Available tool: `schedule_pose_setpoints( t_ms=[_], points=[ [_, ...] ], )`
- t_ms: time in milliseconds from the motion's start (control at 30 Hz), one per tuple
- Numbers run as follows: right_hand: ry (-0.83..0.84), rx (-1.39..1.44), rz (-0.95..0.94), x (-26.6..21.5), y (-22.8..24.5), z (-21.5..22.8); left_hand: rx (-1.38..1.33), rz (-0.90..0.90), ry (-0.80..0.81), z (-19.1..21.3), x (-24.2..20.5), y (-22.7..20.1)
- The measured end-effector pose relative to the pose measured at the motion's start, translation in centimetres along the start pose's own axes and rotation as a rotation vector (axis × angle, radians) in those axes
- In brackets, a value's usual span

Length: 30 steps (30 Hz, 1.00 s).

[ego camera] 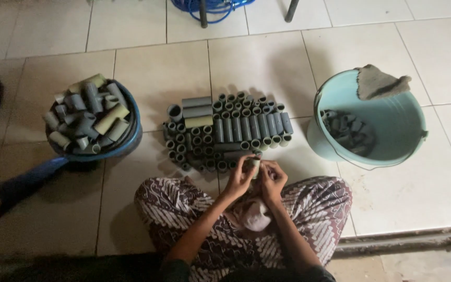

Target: The person sits on the floor and repeatedly picks up small cylindrical pipe segments from a bucket, wipes them with a cloth, and places them into a growing pile on the floor. The person handles the segments one at a time, rotating them to wipe different sides before stacking them.

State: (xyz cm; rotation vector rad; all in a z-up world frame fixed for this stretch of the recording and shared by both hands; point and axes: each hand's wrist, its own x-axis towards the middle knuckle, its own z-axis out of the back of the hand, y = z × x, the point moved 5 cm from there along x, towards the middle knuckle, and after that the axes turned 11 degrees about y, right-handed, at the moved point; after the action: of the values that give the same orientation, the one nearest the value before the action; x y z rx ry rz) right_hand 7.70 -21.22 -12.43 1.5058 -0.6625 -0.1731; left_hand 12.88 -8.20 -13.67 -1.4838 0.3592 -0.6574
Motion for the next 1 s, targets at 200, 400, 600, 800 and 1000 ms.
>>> schedule_pose_setpoints(
  t_ms=[200, 400, 600, 800, 1000],
  points=[
    [0.078, 0.021, -0.139, -0.9, -1.1, -0.9, -0.069, 0.02, -0.119, 1.1, 0.4, 1.3],
    [0.014, 0.075, -0.168, -0.9, -6.1, 0.6, -0.121, 0.058, -0.111, 0.0, 0.2, 1.6],
    [-0.024, 0.119, -0.224, -1.5, -4.9, -0.2, -0.14, 0.111, -0.167, 1.9, 0.9, 4.8],
    [-0.076, 0.292, -0.318, -0.4, -1.9, -1.1, -0.233, 0.138, -0.146, 1.1, -0.2, 4.3],
    [0.031, 0.359, -0.22, -0.4, -4.8, -0.1, -0.257, 0.252, -0.004, 1.4, 0.3, 3.8]
  ],
)
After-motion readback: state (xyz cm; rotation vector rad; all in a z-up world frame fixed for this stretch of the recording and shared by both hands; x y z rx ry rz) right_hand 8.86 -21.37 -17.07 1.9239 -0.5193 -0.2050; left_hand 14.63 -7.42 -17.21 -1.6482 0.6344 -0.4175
